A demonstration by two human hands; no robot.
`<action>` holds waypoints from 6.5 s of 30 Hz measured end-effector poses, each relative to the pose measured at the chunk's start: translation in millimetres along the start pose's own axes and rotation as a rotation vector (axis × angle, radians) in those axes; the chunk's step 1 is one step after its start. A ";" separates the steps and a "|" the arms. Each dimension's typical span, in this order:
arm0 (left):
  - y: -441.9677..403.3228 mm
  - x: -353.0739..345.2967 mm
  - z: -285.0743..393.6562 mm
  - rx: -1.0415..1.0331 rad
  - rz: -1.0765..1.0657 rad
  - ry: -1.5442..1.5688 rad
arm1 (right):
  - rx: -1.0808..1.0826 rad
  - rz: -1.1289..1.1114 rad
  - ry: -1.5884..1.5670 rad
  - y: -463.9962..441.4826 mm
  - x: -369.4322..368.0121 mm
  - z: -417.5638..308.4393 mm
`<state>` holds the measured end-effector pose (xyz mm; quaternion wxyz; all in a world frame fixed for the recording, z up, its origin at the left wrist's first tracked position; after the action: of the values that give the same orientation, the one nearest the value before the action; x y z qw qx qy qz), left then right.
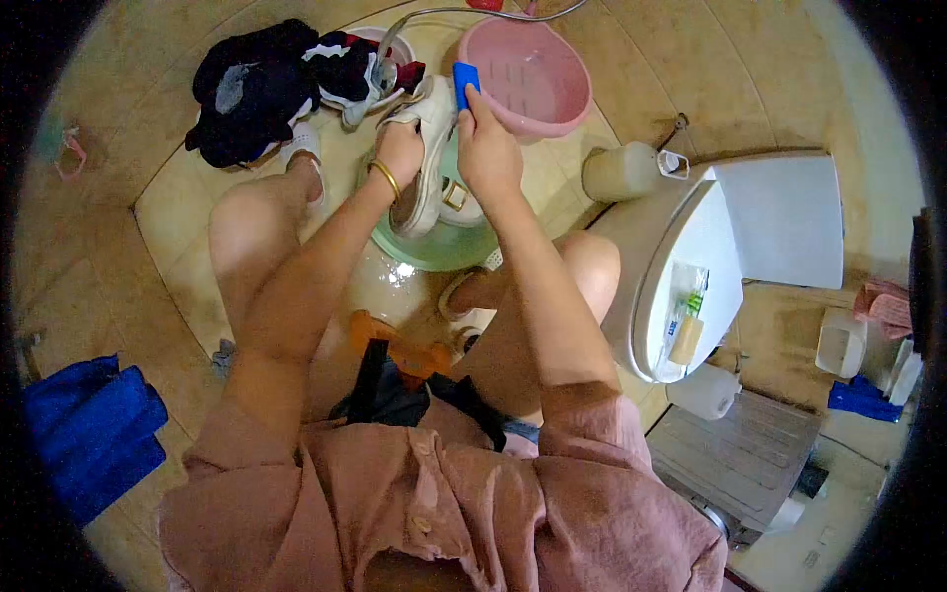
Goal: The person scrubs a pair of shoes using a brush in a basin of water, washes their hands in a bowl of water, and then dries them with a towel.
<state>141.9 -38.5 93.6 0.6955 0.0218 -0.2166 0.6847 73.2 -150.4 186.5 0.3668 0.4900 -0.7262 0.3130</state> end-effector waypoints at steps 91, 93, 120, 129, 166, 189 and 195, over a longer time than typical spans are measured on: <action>-5.5 6.8 36.5 0.748 -0.311 1.464 | -0.479 -0.117 -1.284 57.6 -21.6 -4.9; -4.2 7.0 41.4 0.743 -0.341 1.479 | -0.453 -0.052 -1.336 56.7 -20.8 -5.5; 16.2 23.8 67.3 0.298 -0.434 0.473 | -0.253 0.283 -1.265 38.3 3.9 17.3; 17.9 22.3 64.3 0.352 -0.477 0.496 | -0.328 0.287 -1.179 39.6 -1.9 28.9; 25.7 12.5 66.9 0.682 -0.334 0.974 | -0.421 0.095 -1.272 39.2 -5.9 25.4; 50.8 -19.7 37.6 0.910 -0.319 1.297 | -0.132 0.168 -0.377 17.5 5.5 15.0; 52.8 -20.7 40.0 0.939 -0.315 1.161 | 0.047 0.150 -0.200 8.4 3.2 19.7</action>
<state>80.9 -67.9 108.9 0.7050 -0.0176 0.5036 0.4990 60.1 -165.3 177.8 0.2567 0.4715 -0.7862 0.3060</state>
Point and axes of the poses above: each hand's wrist, its own y-axis away from the middle knuckle, its own x-axis out of the back of the hand, z = x × y, the point moved 5 cm from there along -y, towards the middle knuckle, and after that the axes turned 8 degrees about z, right-handed, at the moved point
